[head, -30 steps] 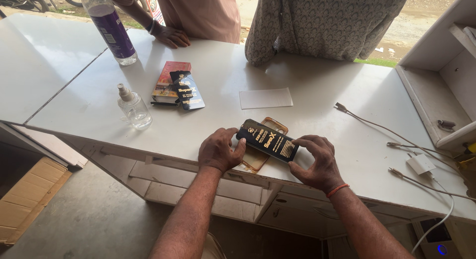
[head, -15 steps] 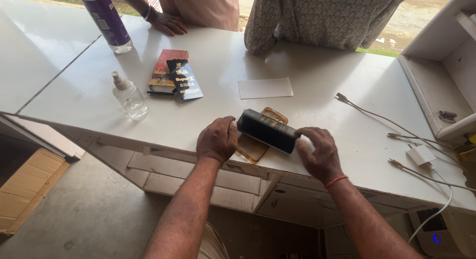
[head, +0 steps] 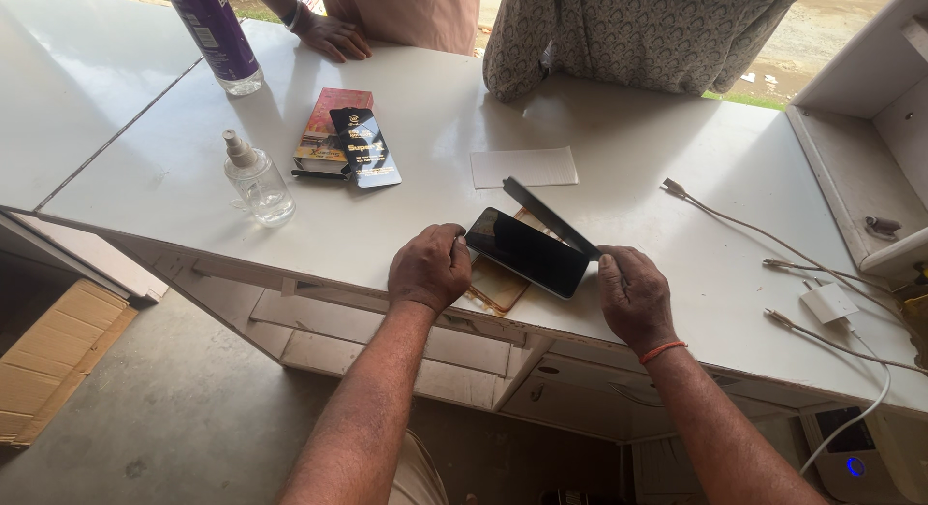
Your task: The person applies a screen protector to a smartphone at a shop counter, aligning and pressing the protector onto the phone with a phone case nearby. The person then moves to a repair bench and uses a screwdriver to work on the internal components of a disassembled phone connected to a power supply.
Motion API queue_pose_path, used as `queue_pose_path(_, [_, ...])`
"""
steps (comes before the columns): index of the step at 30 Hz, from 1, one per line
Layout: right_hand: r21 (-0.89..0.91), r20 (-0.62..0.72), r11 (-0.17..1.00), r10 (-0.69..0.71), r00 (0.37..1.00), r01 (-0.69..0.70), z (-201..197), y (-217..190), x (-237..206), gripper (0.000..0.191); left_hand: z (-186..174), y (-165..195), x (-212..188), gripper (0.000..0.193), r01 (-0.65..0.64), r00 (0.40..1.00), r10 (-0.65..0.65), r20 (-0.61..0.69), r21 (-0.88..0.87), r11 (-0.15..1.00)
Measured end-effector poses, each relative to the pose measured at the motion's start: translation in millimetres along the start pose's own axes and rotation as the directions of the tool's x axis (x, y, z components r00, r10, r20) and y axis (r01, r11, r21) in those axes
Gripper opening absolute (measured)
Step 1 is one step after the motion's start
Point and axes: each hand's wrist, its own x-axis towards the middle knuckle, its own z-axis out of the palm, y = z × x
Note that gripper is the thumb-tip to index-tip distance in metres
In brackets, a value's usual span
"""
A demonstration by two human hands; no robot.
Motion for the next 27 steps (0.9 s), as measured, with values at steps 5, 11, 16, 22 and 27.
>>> queue_pose_path(5, [0.056,0.047,0.998,-0.019,0.999,0.016,-4.1,-3.9,-0.6,0.02,-0.5,0.6,0.6,0.021,0.012,1.0,-0.013,0.026,0.038,0.999])
queue_pose_path(11, [-0.075,0.077,0.994,-0.072,0.994,0.078,-1.6,-6.5,-1.3,0.018,1.2,-2.3,0.6,0.021,-0.015,1.0,0.015,-0.008,0.034,0.999])
queue_pose_path(16, [-0.092,0.108,0.99,-0.095,0.99,0.105,-1.2,-7.8,-1.1,0.017,3.1,-3.4,0.8,0.021,0.0,1.0,-0.001,0.024,0.04,0.999])
queue_pose_path(22, [-0.078,0.097,0.989,-0.115,0.989,0.123,-2.0,-9.1,-0.4,0.027,2.2,-3.0,1.2,0.021,-0.001,1.0,0.001,0.011,0.029,1.0])
queue_pose_path(27, [-0.033,0.134,0.996,-0.079,0.988,0.084,-2.1,-7.6,2.5,0.042,-2.6,0.8,2.0,0.022,0.008,1.0,-0.009,0.021,0.026,1.0])
